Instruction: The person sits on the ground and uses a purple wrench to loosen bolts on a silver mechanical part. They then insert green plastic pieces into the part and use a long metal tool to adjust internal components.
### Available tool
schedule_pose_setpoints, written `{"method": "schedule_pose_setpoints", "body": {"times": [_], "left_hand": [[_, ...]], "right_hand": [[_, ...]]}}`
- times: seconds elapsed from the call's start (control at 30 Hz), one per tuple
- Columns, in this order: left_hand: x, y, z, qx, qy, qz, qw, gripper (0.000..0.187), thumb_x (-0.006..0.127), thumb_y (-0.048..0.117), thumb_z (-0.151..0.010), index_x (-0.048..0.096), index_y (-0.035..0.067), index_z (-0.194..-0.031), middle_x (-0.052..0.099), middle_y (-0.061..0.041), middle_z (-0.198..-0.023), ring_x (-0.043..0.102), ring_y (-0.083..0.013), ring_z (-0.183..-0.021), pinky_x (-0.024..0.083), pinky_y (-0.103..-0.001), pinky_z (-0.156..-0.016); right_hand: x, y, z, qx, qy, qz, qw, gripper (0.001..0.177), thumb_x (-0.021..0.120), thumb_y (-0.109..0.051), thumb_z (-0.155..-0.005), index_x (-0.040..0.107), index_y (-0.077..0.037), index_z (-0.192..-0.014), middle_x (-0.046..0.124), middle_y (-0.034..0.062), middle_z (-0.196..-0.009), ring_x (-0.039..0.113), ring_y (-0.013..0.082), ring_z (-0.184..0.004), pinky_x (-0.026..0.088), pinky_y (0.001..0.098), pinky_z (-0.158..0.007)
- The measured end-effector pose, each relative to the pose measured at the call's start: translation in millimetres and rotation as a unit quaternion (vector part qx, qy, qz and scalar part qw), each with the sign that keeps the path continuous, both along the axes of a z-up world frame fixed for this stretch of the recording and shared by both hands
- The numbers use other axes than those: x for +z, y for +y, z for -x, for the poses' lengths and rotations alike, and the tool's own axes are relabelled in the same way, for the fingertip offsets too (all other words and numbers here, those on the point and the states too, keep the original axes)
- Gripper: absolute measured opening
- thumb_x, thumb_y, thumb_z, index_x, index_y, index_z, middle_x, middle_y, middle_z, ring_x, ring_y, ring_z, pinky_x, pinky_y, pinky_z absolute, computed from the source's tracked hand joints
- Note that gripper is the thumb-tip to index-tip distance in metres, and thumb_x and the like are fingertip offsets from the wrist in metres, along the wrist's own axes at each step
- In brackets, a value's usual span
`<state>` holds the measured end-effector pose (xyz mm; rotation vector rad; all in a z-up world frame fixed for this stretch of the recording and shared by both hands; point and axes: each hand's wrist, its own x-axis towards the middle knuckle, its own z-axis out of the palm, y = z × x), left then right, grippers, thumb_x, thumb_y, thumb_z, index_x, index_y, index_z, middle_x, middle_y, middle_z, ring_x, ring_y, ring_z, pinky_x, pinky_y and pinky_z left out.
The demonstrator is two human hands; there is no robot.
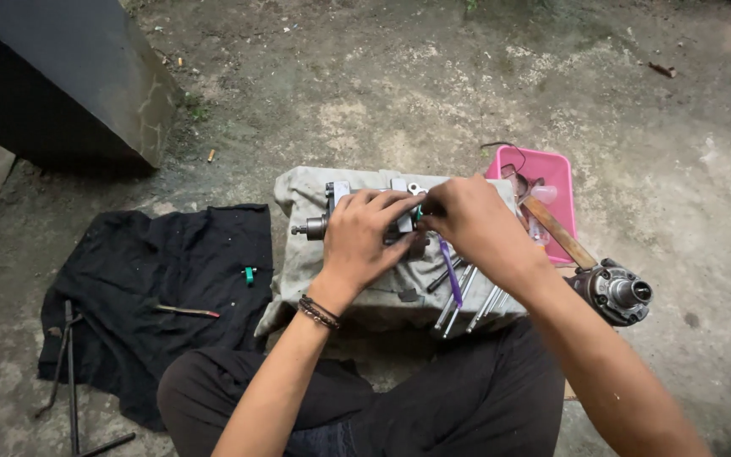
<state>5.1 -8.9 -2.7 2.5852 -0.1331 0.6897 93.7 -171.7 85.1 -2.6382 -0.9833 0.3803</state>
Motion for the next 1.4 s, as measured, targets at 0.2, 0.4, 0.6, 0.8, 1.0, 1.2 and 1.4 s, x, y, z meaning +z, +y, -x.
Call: {"method": "schedule_pose_setpoints", "body": {"times": [0.2,0.4,0.6,0.8,1.0,1.2,1.4], "left_hand": [[-4.9,0.4,-2.0,0.001,-0.001,0.011,1.0,0.043,0.079,0.037,-0.076,0.069,0.031,-0.118,0.069,0.012,-0.117,0.065,-0.0213,-0.105,0.048,-0.041,-0.093],[-24.0,5.4,-10.0,0.004,0.01,0.038,0.999,0.056,0.081,0.039,-0.072,0.066,0.034,-0.126,0.07,0.013,-0.118,0.066,-0.0204,-0.105,0.048,-0.04,-0.095],[-7.2,7.7,-4.8,-0.021,0.033,0.079,0.996,0.051,0.08,0.039,-0.074,0.068,0.032,-0.124,0.07,0.011,-0.119,0.066,-0.0218,-0.108,0.047,-0.042,-0.097],[-8.0,4.0,-7.1,-0.003,0.034,0.075,0.997,0.041,0.079,0.039,-0.075,0.072,0.033,-0.114,0.071,0.011,-0.116,0.066,-0.0219,-0.105,0.048,-0.042,-0.096],[-19.5,5.4,-13.6,0.012,0.037,0.074,0.996,0.038,0.077,0.043,-0.076,0.072,0.037,-0.113,0.071,0.015,-0.114,0.066,-0.02,-0.102,0.048,-0.04,-0.094],[-5.4,1.4,-7.2,0.008,0.036,0.098,0.994,0.041,0.074,0.044,-0.082,0.071,0.038,-0.122,0.073,0.01,-0.115,0.067,-0.0238,-0.102,0.047,-0.042,-0.095],[-14.7,5.6,-11.4,0.006,0.046,0.101,0.994,0.041,0.073,0.048,-0.083,0.07,0.039,-0.122,0.072,0.013,-0.117,0.067,-0.0206,-0.103,0.045,-0.04,-0.098]], "right_hand": [[-0.6,8.0,-10.3,0.019,-0.006,0.014,1.0,0.013,0.077,-0.022,-0.078,0.08,-0.012,-0.086,0.076,0.0186,-0.079,0.073,0.0445,-0.085,0.06,0.0546,-0.074],[-0.3,12.4,-18.4,0.066,-0.031,0.032,0.997,0.015,0.081,-0.018,-0.073,0.08,-0.008,-0.085,0.075,0.0214,-0.076,0.073,0.0453,-0.083,0.06,0.0555,-0.073],[-7.3,16.2,-22.3,0.109,-0.071,0.037,0.991,0.022,0.083,-0.023,-0.073,0.078,-0.005,-0.085,0.073,0.0242,-0.076,0.074,0.0459,-0.081,0.061,0.0555,-0.069],[-8.1,16.9,-26.3,0.135,-0.09,0.051,0.985,0.023,0.085,-0.016,-0.072,0.075,-0.004,-0.089,0.073,0.0223,-0.079,0.075,0.0435,-0.084,0.063,0.0522,-0.072],[-3.7,12.5,-40.8,0.137,-0.012,0.066,0.988,0.022,0.08,-0.031,-0.076,0.081,-0.012,-0.087,0.076,0.019,-0.078,0.075,0.0414,-0.085,0.061,0.0519,-0.075],[37.7,6.8,-38.6,0.083,0.054,0.07,0.993,0.026,0.067,-0.028,-0.087,0.08,-0.009,-0.099,0.079,0.0199,-0.087,0.074,0.0422,-0.095,0.056,0.056,-0.084],[19.0,-1.9,-52.0,0.073,0.03,0.083,0.993,0.025,0.07,-0.031,-0.086,0.081,-0.016,-0.103,0.081,0.0114,-0.09,0.075,0.0362,-0.098,0.058,0.0514,-0.087]]}}
